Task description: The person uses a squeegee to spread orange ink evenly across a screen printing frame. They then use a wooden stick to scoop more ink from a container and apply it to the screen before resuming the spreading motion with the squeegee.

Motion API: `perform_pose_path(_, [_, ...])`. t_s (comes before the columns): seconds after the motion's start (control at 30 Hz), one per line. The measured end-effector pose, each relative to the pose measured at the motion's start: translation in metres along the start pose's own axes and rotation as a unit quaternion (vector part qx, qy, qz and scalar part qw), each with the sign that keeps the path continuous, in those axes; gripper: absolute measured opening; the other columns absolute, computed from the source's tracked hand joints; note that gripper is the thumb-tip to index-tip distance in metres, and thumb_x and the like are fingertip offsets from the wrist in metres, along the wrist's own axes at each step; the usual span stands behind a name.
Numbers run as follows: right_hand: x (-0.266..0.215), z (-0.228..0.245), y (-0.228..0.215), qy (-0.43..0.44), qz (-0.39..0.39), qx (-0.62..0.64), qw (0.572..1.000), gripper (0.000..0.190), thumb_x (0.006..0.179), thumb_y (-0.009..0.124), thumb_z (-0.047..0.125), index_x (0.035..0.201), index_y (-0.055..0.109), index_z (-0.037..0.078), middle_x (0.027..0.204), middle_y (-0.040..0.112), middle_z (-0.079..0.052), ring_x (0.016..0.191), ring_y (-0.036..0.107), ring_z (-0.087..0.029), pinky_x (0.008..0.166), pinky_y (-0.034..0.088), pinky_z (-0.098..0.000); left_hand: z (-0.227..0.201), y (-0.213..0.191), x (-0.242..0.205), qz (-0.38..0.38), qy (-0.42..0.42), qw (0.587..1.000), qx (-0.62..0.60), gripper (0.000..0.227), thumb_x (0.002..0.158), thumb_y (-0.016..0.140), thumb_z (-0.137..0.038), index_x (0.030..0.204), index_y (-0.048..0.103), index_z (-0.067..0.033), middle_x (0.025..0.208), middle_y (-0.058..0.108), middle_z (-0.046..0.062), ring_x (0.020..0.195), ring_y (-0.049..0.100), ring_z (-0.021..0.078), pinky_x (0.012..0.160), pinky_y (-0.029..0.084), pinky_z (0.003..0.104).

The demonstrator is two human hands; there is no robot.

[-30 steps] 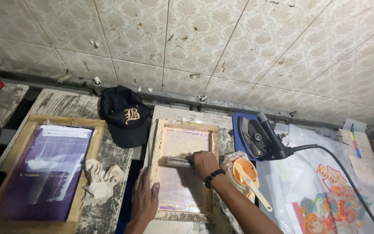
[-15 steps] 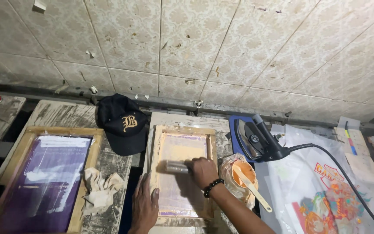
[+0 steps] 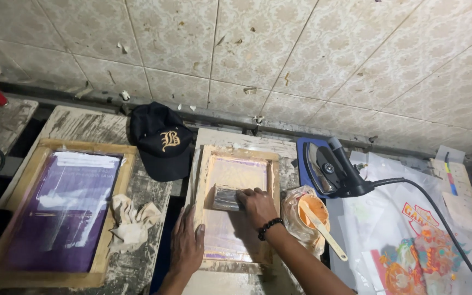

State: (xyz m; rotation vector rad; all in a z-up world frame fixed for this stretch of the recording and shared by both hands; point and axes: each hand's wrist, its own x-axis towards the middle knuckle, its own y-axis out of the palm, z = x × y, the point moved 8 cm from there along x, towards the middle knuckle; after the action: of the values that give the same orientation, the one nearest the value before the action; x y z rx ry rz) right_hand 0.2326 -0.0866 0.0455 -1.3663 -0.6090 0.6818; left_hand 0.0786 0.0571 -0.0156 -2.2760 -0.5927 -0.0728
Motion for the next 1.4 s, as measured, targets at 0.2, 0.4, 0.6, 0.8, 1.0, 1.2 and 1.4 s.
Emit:
perform_pose_path(0.2, [-0.022, -0.001, 0.013, 0.016, 0.008, -0.028, 0.999, 0.039, 0.097, 0.054, 0.015, 0.135, 0.055, 0.012, 0.122, 0.066, -0.011, 0.099, 0.060, -0.032, 0.087, 0.048, -0.0482, 0.003, 0.003, -0.005, 0.023, -0.024, 0.999, 0.009, 0.057, 0.105, 0.042, -0.031, 0.157, 0.038, -0.0067, 0.162, 0.044, 0.012, 0.155, 0.031, 0.0308, 0.123, 0.029, 0.044])
perform_pose_path(0.4, [-0.022, -0.005, 0.002, 0.029, -0.065, -0.013, 0.997, 0.048, 0.086, 0.070, 0.015, 0.133, 0.058, 0.018, 0.118, 0.070, -0.010, 0.098, 0.064, -0.031, 0.086, 0.051, -0.0507, 0.001, 0.001, -0.006, 0.024, -0.030, 0.999, 0.006, 0.057, 0.106, 0.039, -0.033, 0.157, 0.037, -0.0074, 0.161, 0.045, 0.012, 0.156, 0.030, 0.0302, 0.123, 0.030, 0.045])
perform_pose_path(0.6, [0.028, -0.032, -0.026, 0.113, -0.044, 0.002, 0.993, 0.017, 0.100, 0.059, 0.018, 0.113, 0.070, 0.023, 0.074, 0.073, -0.002, 0.078, 0.068, -0.027, 0.069, 0.061, -0.0394, 0.000, 0.003, -0.004, 0.013, -0.012, 1.000, 0.014, 0.057, 0.106, 0.040, -0.032, 0.158, 0.037, -0.0072, 0.162, 0.044, 0.013, 0.155, 0.031, 0.0321, 0.123, 0.030, 0.045])
perform_pose_path(0.8, [-0.007, -0.012, 0.044, 0.064, -0.002, -0.013, 0.998, 0.060, 0.084, 0.080, 0.011, 0.138, 0.053, 0.009, 0.125, 0.066, -0.011, 0.106, 0.062, -0.030, 0.095, 0.052, -0.0456, 0.003, 0.004, -0.005, 0.032, -0.044, 0.999, 0.007, 0.057, 0.105, 0.041, -0.033, 0.157, 0.038, -0.0093, 0.162, 0.043, 0.012, 0.154, 0.032, 0.0305, 0.122, 0.031, 0.045])
perform_pose_path(1.0, [-0.011, -0.025, -0.008, 0.125, 0.114, 0.052, 0.984, 0.023, 0.104, 0.052, 0.011, 0.119, 0.066, 0.022, 0.065, 0.058, 0.000, 0.057, 0.059, -0.012, 0.055, 0.058, -0.0252, 0.000, 0.003, -0.009, 0.049, -0.056, 0.997, -0.003, 0.057, 0.105, 0.041, -0.032, 0.158, 0.037, -0.0094, 0.162, 0.043, 0.011, 0.156, 0.029, 0.0307, 0.123, 0.029, 0.046])
perform_pose_path(1.2, [0.060, -0.054, -0.004, 0.126, 0.014, -0.022, 0.992, 0.014, 0.092, 0.072, 0.017, 0.103, 0.071, 0.026, 0.072, 0.067, -0.001, 0.073, 0.061, -0.022, 0.071, 0.057, -0.0357, 0.000, 0.001, -0.009, 0.031, -0.047, 0.998, 0.003, 0.057, 0.104, 0.044, -0.029, 0.157, 0.039, -0.0112, 0.162, 0.045, 0.010, 0.154, 0.033, 0.0299, 0.121, 0.031, 0.045])
perform_pose_path(1.4, [0.007, -0.017, 0.000, 0.101, 0.096, 0.041, 0.989, 0.016, 0.098, 0.065, 0.014, 0.113, 0.067, 0.019, 0.085, 0.068, -0.006, 0.076, 0.064, -0.020, 0.068, 0.061, -0.0295, 0.001, 0.002, -0.009, 0.041, -0.050, 0.998, -0.014, 0.056, 0.105, 0.042, -0.030, 0.157, 0.039, -0.0105, 0.162, 0.044, 0.012, 0.153, 0.033, 0.0323, 0.120, 0.032, 0.047])
